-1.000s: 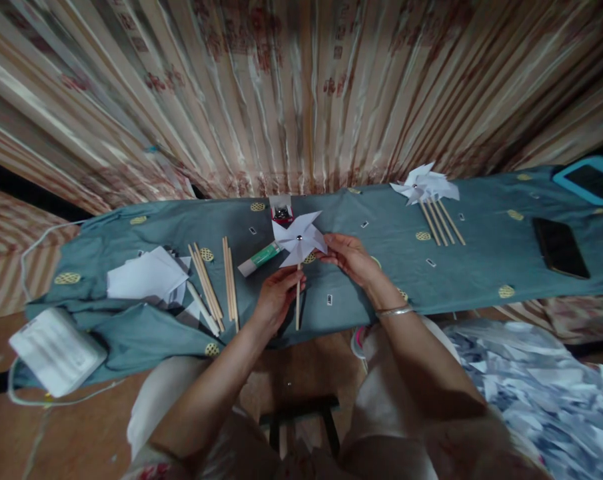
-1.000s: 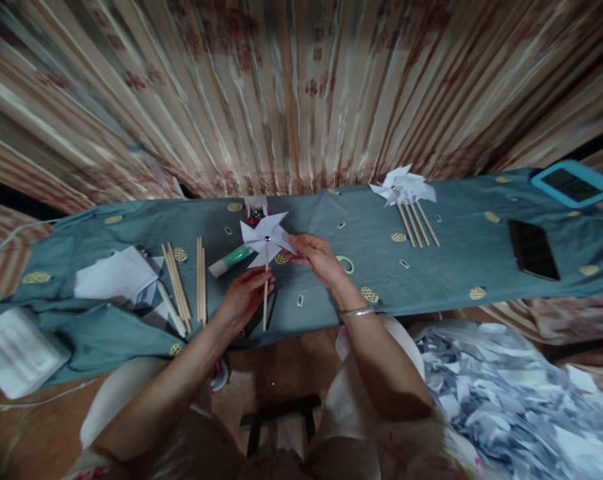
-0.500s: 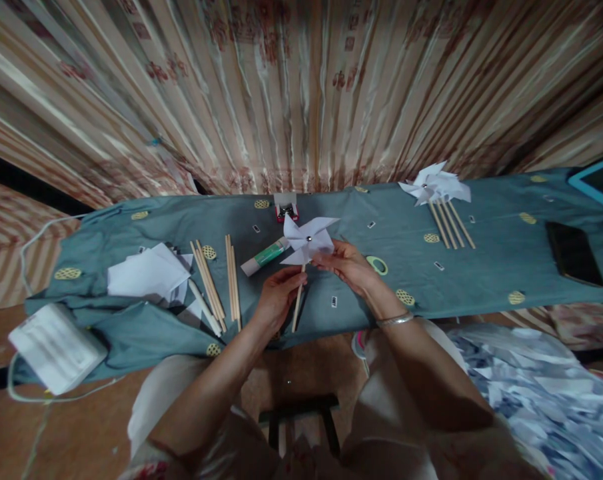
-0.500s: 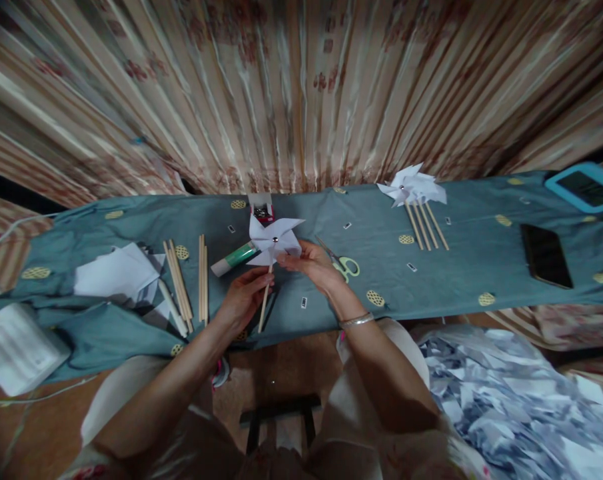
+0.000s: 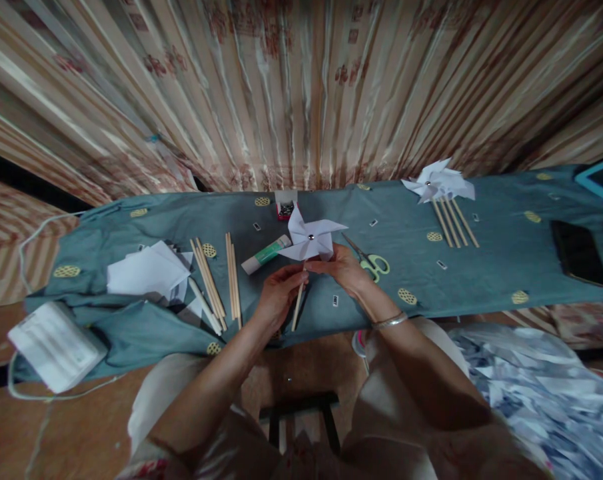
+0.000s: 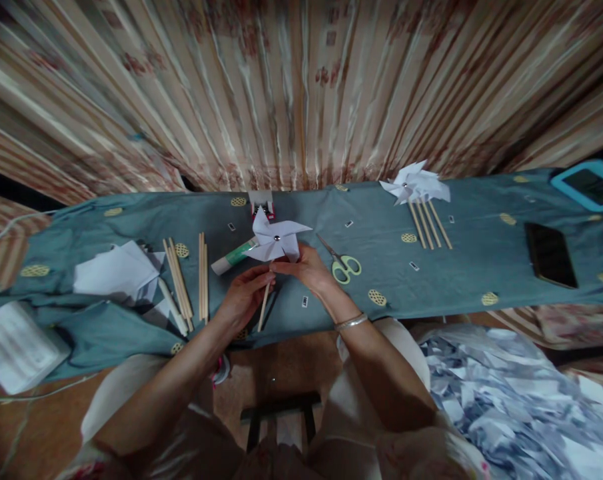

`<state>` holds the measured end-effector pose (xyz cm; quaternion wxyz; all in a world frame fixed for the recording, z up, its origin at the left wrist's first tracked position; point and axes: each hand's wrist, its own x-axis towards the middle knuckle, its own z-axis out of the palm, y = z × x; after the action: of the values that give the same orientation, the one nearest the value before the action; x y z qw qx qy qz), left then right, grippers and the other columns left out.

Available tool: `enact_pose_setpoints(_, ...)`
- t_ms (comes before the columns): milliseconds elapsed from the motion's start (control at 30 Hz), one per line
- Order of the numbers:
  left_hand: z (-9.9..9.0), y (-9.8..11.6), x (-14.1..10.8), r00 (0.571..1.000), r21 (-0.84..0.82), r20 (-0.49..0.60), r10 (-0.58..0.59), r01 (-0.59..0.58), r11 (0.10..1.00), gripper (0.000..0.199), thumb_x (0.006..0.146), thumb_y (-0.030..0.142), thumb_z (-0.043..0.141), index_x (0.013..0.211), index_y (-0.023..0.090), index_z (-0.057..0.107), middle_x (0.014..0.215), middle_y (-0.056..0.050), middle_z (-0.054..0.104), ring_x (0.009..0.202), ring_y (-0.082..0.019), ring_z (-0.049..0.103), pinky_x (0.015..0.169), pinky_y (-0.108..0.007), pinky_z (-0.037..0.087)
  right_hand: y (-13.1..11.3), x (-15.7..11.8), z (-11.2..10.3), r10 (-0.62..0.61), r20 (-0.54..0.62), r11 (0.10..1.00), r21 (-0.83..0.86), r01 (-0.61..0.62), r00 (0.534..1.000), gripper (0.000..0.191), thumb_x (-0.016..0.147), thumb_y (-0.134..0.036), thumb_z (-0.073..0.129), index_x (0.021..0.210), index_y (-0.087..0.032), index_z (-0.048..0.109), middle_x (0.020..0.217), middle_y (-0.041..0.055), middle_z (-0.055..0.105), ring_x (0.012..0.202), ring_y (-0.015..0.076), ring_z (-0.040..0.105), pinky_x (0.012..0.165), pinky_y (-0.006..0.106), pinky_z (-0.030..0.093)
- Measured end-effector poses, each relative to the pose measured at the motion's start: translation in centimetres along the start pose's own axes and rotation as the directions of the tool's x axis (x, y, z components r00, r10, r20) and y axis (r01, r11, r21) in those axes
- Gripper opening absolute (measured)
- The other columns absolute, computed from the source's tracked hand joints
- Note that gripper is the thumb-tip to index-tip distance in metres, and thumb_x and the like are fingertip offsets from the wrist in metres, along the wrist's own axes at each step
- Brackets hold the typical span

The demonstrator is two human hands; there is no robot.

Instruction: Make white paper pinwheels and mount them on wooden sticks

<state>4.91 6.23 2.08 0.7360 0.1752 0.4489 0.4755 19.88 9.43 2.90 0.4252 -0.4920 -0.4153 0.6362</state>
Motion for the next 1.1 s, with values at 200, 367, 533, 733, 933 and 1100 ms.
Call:
enact_pose_setpoints(200, 0.1, 0.2, -0.2, 0.998, 0.022, -0.015, -0.054, 0.054, 0.998, 0.036, 0.049, 0.025, 0.095, 0.076, 0.011, 0.075, 0.069, -0.005, 0.073, 0.061, -0.01, 0.064, 0.06, -0.02, 0.05, -0.3, 0.3, -0.6, -0.02, -0.064, 0.996, -0.086, 0.014, 0.998, 0.042, 0.051, -0.044, 0.088, 0.073, -0.018, 0.062, 0.067, -0.0033, 0.061, 0.062, 0.0113, 0.051, 0.061, 0.026, 0.042)
enact_pose_setpoints(367, 0.3, 0.3, -0.2, 0.997, 0.016, -0.056, -0.058, 0.059, 0.998, 0.033, 0.048, 0.022, 0.094, 0.071, 0.011, 0.074, 0.066, -0.005, 0.073, 0.059, -0.011, 0.065, 0.057, -0.019, 0.05, -0.7, 0.1, -0.8, -0.005, -0.06, 1.0, 0.012, 0.006, 0.998, 0.045, 0.047, -0.04, 0.091, 0.078, -0.018, 0.066, 0.07, -0.0034, 0.065, 0.065, 0.0114, 0.056, 0.067, 0.027, 0.047)
enact_pose_setpoints(533, 0.1, 0.6, 0.1, 0.997, -0.001, -0.062, -0.039, 0.039, 0.999, 0.028, 0.054, 0.019, 0.092, 0.075, 0.011, 0.075, 0.068, -0.005, 0.073, 0.06, -0.01, 0.065, 0.059, -0.019, 0.051, -1.2, 0.0, -1.6, 0.041, -0.05, 0.977, 0.209, -0.03, 0.998, 0.047, 0.051, -0.049, 0.091, 0.081, -0.02, 0.069, 0.08, 0.0005, 0.073, 0.076, 0.0139, 0.066, 0.08, 0.029, 0.055)
enact_pose_setpoints(733, -0.1, 0.8, 0.3, 0.998, -0.015, -0.059, -0.023, 0.023, 1.0, 0.03, 0.054, 0.02, 0.093, 0.074, 0.011, 0.073, 0.068, -0.004, 0.073, 0.06, -0.009, 0.065, 0.059, -0.017, 0.053, -1.4, 0.2, -2.3, 0.058, -0.129, 0.98, 0.194, -0.032, 0.99, 0.031, 0.066, -0.046, 0.085, 0.075, -0.021, 0.07, 0.076, 0.0019, 0.075, 0.071, 0.0137, 0.069, 0.071, 0.027, 0.058)
enact_pose_setpoints(933, 0.2, 1.0, 0.2, 0.997, -0.019, -0.072, -0.015, 0.014, 1.0, 0.03, 0.053, 0.018, 0.093, 0.074, 0.012, 0.072, 0.067, -0.002, 0.073, 0.058, -0.008, 0.066, 0.057, -0.016, 0.053, -1.3, 0.1, -2.1, 0.059, -0.103, 0.981, 0.192, -0.038, 0.993, 0.036, 0.076, -0.056, 0.075, 0.072, -0.021, 0.069, 0.075, 0.0043, 0.077, 0.07, 0.0177, 0.073, 0.069, 0.029, 0.063)
enact_pose_setpoints(1100, 0.3, 1.1, 0.3, 0.997, -0.023, -0.079, -0.006, 0.004, 1.0, 0.029, 0.052, 0.017, 0.092, 0.073, 0.012, 0.073, 0.067, -0.002, 0.073, 0.059, -0.009, 0.066, 0.057, -0.016, 0.053, -1.0, 0.1, -2.3, 0.031, -0.078, 0.979, 0.202, -0.014, 0.996, 0.039, 0.07, -0.061, 0.079, 0.067, -0.025, 0.067, 0.063, 0.001, 0.072, 0.072, 0.0214, 0.074, 0.07, 0.034, 0.064)
